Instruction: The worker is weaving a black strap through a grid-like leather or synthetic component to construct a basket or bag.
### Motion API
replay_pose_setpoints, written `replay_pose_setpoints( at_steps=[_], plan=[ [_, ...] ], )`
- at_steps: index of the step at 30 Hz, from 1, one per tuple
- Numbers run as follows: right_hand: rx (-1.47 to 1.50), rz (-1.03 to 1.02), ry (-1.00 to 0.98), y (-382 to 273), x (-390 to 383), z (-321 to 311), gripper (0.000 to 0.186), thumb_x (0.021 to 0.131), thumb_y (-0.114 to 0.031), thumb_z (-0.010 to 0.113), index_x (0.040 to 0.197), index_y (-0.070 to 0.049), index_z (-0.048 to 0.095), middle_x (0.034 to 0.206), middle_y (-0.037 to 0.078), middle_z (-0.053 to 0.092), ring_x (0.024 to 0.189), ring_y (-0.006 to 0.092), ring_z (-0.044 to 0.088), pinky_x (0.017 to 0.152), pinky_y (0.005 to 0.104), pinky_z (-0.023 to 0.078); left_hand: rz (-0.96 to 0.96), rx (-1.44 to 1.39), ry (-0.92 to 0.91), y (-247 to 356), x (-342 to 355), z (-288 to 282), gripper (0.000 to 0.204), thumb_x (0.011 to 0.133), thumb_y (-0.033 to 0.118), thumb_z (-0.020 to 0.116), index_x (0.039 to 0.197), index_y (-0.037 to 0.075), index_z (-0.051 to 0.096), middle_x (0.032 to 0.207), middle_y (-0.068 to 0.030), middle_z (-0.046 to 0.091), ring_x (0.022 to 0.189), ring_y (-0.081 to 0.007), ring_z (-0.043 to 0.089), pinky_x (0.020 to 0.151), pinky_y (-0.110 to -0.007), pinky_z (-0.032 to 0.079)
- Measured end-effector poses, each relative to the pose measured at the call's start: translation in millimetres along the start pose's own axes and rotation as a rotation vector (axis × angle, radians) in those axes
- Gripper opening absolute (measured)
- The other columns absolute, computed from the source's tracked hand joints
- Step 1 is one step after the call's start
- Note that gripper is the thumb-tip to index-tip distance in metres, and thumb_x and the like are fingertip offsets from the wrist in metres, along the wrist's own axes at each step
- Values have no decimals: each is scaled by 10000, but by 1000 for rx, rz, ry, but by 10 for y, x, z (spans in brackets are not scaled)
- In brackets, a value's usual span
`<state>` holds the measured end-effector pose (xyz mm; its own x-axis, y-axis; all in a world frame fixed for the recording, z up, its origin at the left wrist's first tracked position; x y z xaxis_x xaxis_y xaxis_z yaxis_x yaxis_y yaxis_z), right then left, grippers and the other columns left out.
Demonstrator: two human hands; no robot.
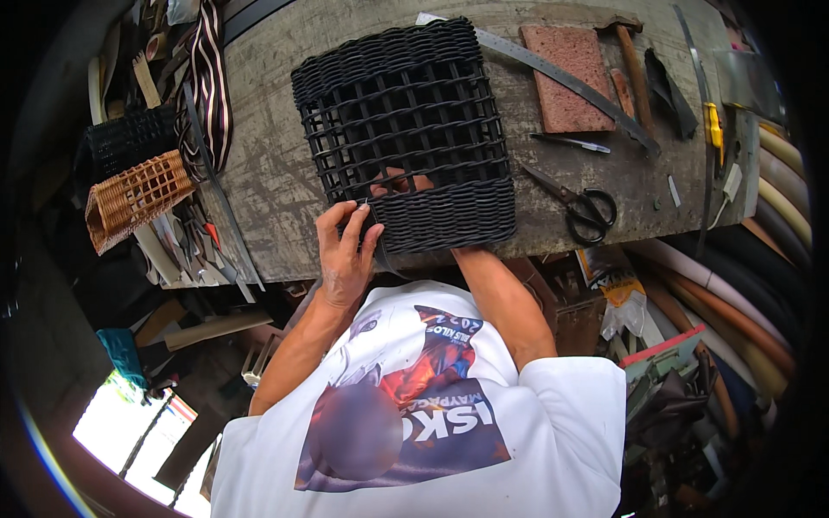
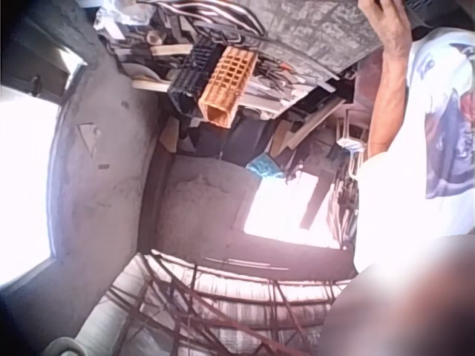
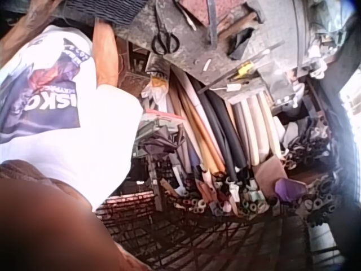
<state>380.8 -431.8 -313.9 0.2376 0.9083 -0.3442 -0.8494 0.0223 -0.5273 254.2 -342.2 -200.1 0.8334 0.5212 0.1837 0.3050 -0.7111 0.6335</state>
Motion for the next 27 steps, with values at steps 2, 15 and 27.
replay_pose_setpoints(
  at_steps=[2,15,27],
  plan=[
    [-2,0,3,-28,-1,4,299,943,-216,680,1173,-34,619,1146,79,659,1086,176,630,967,323,511,50,44,-23,-4,2,-3,416,801,37,797,1181,-10,634,1188,-173,543,1075,-338,562,873,-411,513],
    [7,13,-10,-41,97,43,274,942,-192,683,1165,-42,632,1154,78,657,1078,173,629,953,327,513,78,59,-2,5,13,-3,395,790,22,799,1148,-18,638,1195,-174,555,1083,-355,574,878,-431,517],
    [14,-23,-3,43,223,58,265,942,-177,679,1165,-42,633,1156,79,657,1074,175,629,948,329,514,47,-10,70,-36,2,22,371,790,50,815,1073,-22,586,1203,-174,554,1078,-349,580,873,-413,518]
  ],
)
Point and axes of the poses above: each hand's wrist, its own x-axis towards the middle knuckle, its own z-axis out of the palm, y = z × x, the point moved 2 cm from there along x, towards the middle knuckle
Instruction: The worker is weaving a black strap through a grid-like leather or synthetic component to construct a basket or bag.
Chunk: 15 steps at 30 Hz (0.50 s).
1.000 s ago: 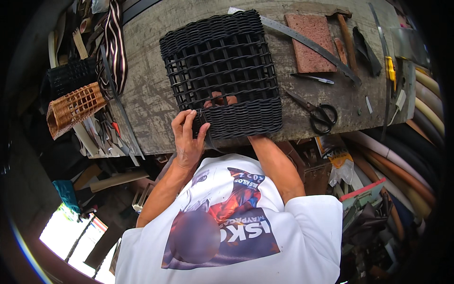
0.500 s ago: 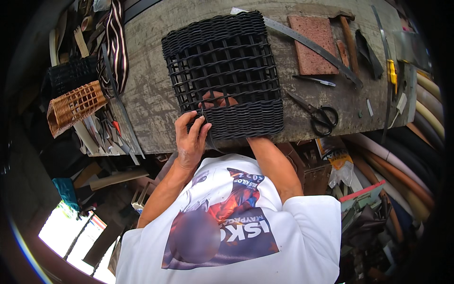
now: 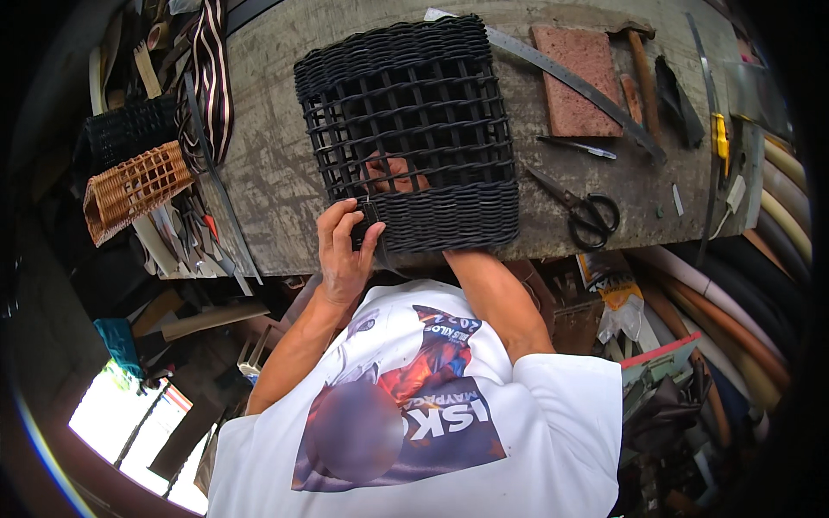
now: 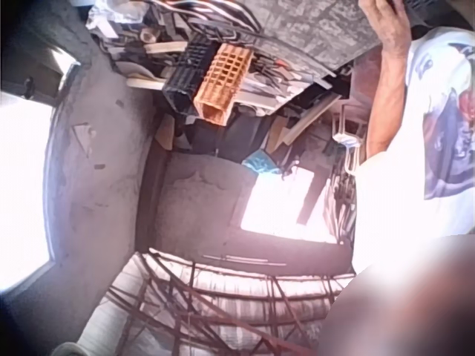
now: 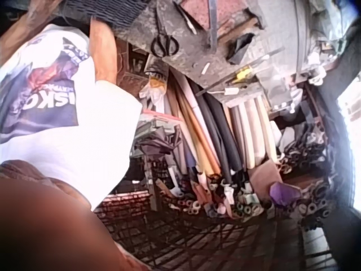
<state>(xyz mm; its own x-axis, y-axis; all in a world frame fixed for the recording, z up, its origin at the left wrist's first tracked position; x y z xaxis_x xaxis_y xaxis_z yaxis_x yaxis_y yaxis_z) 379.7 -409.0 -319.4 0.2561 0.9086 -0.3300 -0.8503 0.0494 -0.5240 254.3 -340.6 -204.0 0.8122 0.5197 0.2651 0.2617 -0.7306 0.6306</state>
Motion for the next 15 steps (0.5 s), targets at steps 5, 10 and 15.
replay_pose_setpoints(
  at_steps=[5,10,15],
  plan=[
    [-41,-14,12,32,-91,-92,262,942,-171,677,1166,-42,633,1156,80,657,1072,175,629,947,330,515,-4,56,-64,-9,-6,2,336,792,63,814,1043,-34,613,1205,-173,553,1083,-348,576,878,-409,517],
    [-212,-46,77,86,-416,-277,260,943,-165,675,1167,-41,632,1156,81,657,1071,176,629,946,330,515,21,49,-52,-21,3,10,309,787,59,813,1022,-21,630,1204,-164,553,1084,-335,567,889,-402,504],
    [-338,-103,139,150,-626,-448,257,943,-159,673,1167,-41,632,1157,81,657,1070,177,629,945,331,516,22,27,-48,-21,13,-7,316,780,54,816,1033,-7,636,1204,-154,557,1081,-329,560,896,-394,492]
  ],
)
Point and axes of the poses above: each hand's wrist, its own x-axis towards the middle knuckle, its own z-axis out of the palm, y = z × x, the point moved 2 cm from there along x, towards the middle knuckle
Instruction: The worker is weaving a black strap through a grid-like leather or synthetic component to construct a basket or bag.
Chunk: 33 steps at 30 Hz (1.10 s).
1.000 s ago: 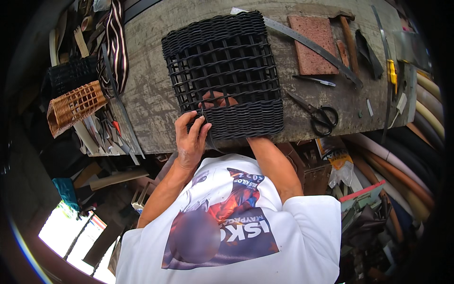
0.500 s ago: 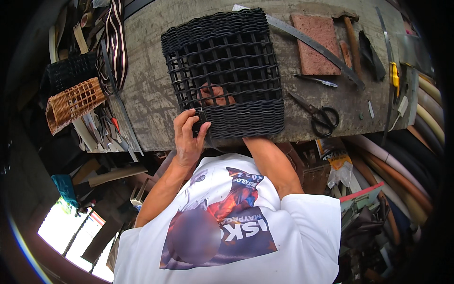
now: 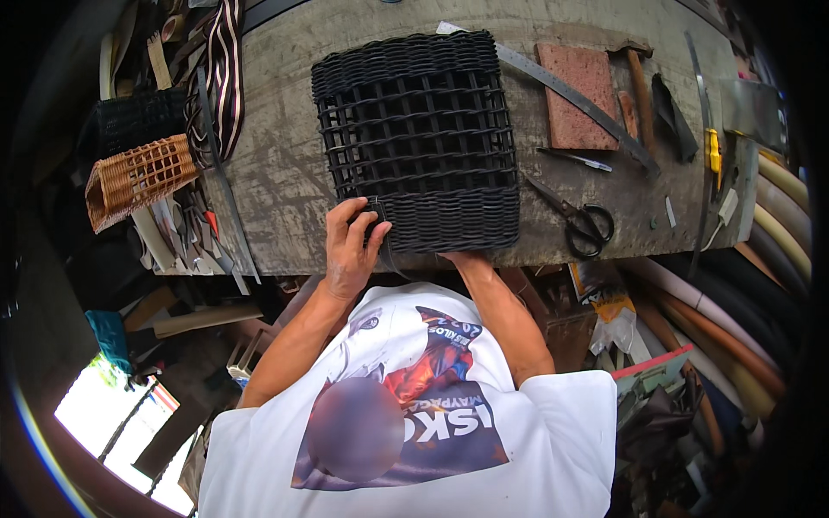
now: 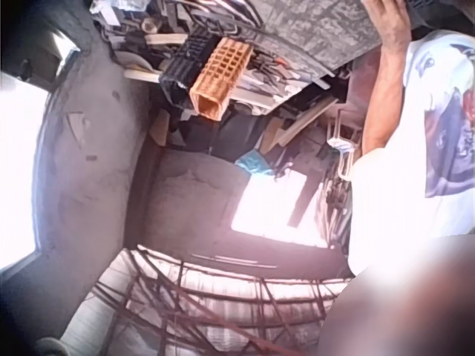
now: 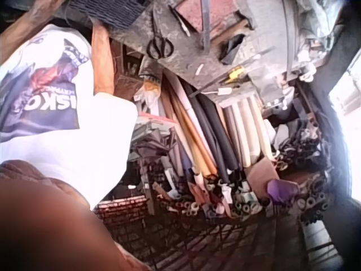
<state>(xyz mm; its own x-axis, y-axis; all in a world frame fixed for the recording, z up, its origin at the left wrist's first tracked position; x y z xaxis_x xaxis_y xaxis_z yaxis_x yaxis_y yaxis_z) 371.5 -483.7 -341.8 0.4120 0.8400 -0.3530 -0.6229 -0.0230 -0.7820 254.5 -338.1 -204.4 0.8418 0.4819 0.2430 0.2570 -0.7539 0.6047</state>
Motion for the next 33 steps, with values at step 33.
replay_pose_setpoints(
  at_steps=[33],
  plan=[
    [-290,-184,-45,174,114,-297,244,944,-121,660,1173,-39,630,1159,86,656,1061,183,628,937,334,520,201,-48,-237,-71,-273,-427,563,754,16,728,1301,15,592,1317,-129,509,1287,-337,457,1096,-433,431]
  ],
)
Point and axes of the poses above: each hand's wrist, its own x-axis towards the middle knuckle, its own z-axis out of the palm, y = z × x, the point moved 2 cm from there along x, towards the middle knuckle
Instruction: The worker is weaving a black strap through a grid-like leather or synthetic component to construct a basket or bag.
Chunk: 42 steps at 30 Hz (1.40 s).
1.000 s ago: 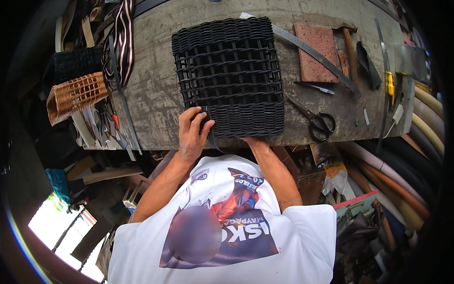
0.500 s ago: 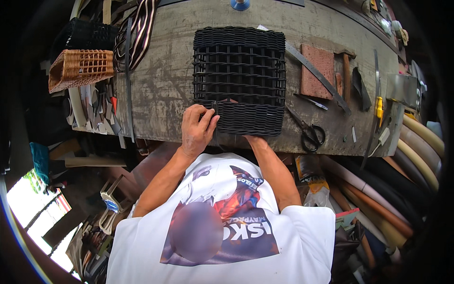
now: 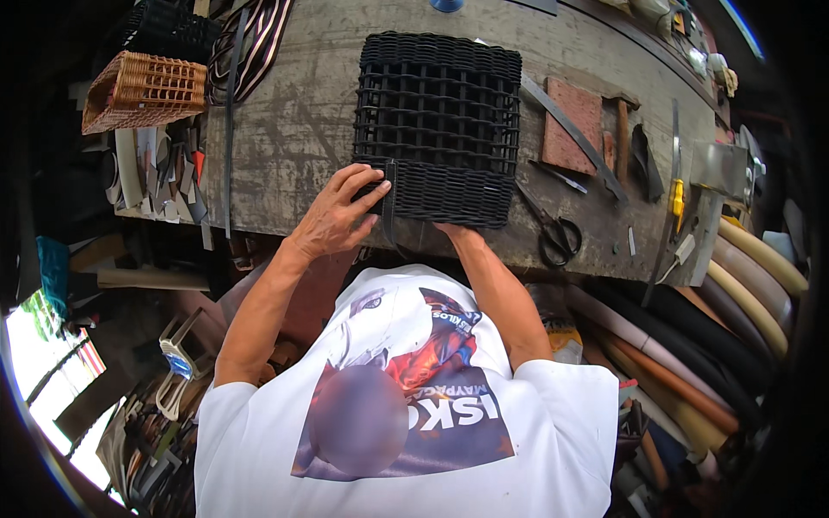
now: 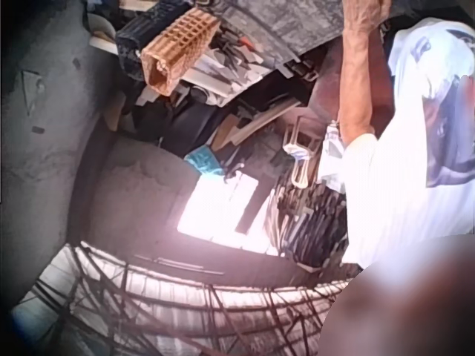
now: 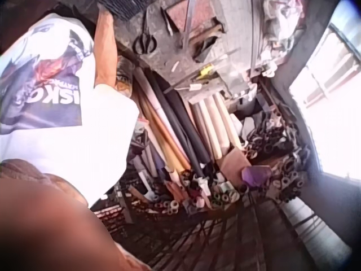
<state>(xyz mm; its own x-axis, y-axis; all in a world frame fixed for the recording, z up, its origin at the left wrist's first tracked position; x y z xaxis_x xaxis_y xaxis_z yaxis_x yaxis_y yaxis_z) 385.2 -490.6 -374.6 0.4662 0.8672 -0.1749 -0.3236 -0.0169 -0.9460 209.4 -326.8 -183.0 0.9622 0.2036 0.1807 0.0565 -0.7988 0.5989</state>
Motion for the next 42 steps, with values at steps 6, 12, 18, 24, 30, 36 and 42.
replay_pose_setpoints(
  at_steps=[6,12,18,24,30,36,42],
  plan=[
    [5,-8,-3,27,-3,29,242,945,-114,657,1173,-38,630,1160,87,656,1059,183,628,935,335,520,78,110,26,-17,-34,75,628,730,127,796,1320,47,594,1420,-65,488,1316,-331,438,1129,-446,411],
    [48,-4,-16,44,-4,125,241,945,-107,655,1174,-38,629,1160,88,656,1058,184,628,934,335,521,79,219,3,-60,-69,165,668,733,151,797,1365,168,581,1450,-12,474,1333,-303,422,1123,-448,423],
    [673,44,-143,54,-46,326,245,936,-76,655,1176,-36,629,1161,91,657,1047,190,627,929,337,521,155,203,96,-136,-95,244,793,662,146,817,1402,238,549,1444,-2,471,1325,-307,425,1098,-468,432],
    [67,-101,68,7,-77,515,300,890,-19,670,1187,-34,629,1145,86,657,1025,201,619,922,334,516,186,150,95,-211,-90,232,783,659,150,816,1394,217,554,1429,-48,465,1325,-311,414,1090,-460,432],
    [89,4,66,67,-220,619,359,874,-18,679,1228,-33,619,1181,69,631,1053,188,594,949,334,502,184,187,116,-224,-130,304,762,688,156,800,1405,214,548,1422,-65,457,1332,-312,401,1089,-458,424],
    [193,-7,103,48,-270,683,318,944,-81,637,1260,-60,615,1212,38,613,1075,154,593,930,302,508,209,202,82,-254,-106,253,758,711,167,799,1420,232,538,1438,-65,440,1307,-317,414,1076,-470,418],
    [970,249,-337,-155,-299,865,326,971,-180,658,1280,-90,609,1203,19,633,1054,94,613,892,266,533,250,194,100,-283,-116,252,786,700,171,811,1429,246,524,1432,-69,443,1305,-326,412,1069,-486,421]
  ],
)
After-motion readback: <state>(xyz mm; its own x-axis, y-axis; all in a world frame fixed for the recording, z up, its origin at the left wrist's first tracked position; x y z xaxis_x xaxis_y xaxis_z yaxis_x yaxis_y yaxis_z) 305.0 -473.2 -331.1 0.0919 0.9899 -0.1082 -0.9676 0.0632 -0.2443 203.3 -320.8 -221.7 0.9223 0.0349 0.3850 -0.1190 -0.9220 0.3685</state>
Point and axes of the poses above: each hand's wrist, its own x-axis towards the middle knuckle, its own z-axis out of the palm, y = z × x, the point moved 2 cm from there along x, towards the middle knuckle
